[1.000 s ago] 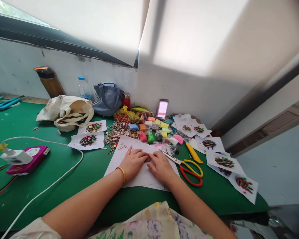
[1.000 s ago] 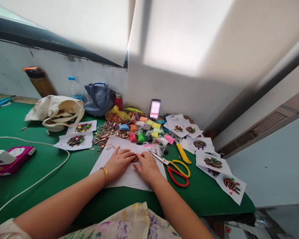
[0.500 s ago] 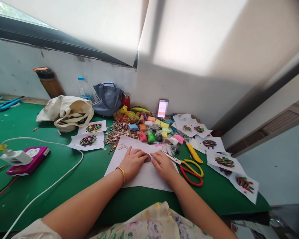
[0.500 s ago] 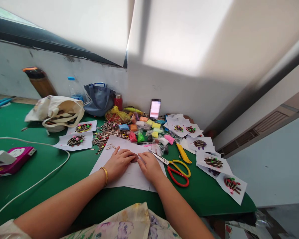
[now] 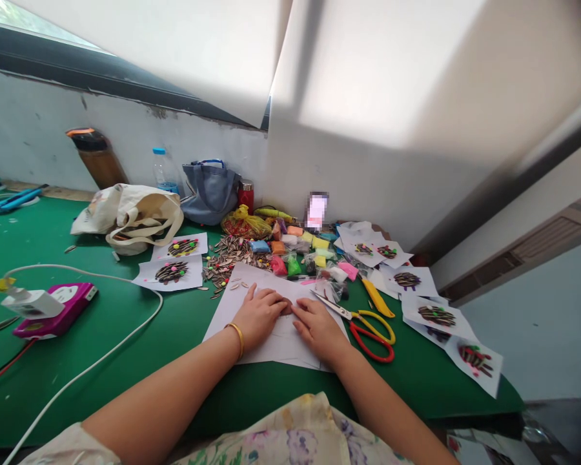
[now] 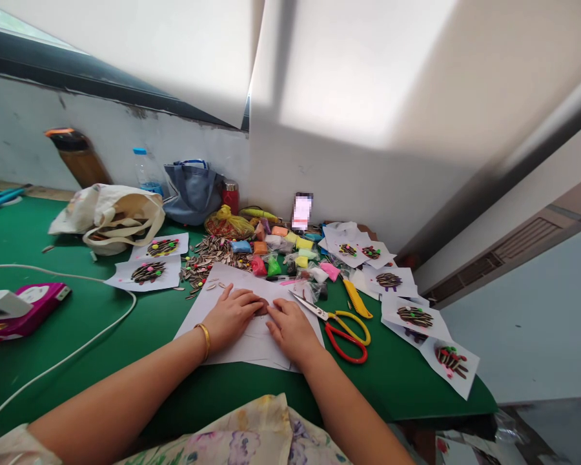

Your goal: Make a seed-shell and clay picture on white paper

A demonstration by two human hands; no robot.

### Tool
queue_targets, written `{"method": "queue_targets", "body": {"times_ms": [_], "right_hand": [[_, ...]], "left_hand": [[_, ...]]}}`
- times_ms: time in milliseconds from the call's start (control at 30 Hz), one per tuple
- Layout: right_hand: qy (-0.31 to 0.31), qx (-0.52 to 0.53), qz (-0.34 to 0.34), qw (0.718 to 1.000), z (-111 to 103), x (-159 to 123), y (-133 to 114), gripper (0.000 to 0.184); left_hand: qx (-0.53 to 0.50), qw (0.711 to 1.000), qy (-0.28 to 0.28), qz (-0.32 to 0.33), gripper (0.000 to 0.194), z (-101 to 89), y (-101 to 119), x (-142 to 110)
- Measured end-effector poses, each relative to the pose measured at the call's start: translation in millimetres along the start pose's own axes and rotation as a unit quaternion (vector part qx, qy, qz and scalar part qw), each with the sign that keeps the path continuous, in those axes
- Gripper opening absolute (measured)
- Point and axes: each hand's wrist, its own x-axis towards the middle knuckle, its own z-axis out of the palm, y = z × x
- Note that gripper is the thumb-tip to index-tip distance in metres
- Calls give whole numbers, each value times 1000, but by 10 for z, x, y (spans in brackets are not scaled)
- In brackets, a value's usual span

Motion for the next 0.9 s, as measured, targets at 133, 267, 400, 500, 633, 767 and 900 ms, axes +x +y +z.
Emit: {"method": "queue_targets", "body": {"times_ms": [133,267,400,500,633,767,900], "right_hand": [[0,-2,-2,1000,-14,-11,-4,39],[0,-24,-12,1000,-12,-22,-23,38],[6,-45,-21,999,-10,-26,-55,38],[7,-45,-28,999,-9,-26,-66,38],[4,-59,-40,997,-6,-25,-71,36],[-4,-55,-32,998,-20,-18,-103,39],[-19,-59,-30,998,-36,-7,-141,39]], "left_hand": [[-1,1000,-1,-1,28,-4,4,2],[-6,1000,-3,-4,29,0,1,1],[-8,1000,-4,-6,30,-3,-1,-1],[-8,1000,-4,-9,30,-14,2,0],[-15,1000,-12,-12,30,-31,7,4],[-21,1000,-12,-14,30,-37,11,8],[-22,999,-13,-21,30,-30,-2,10]]}}
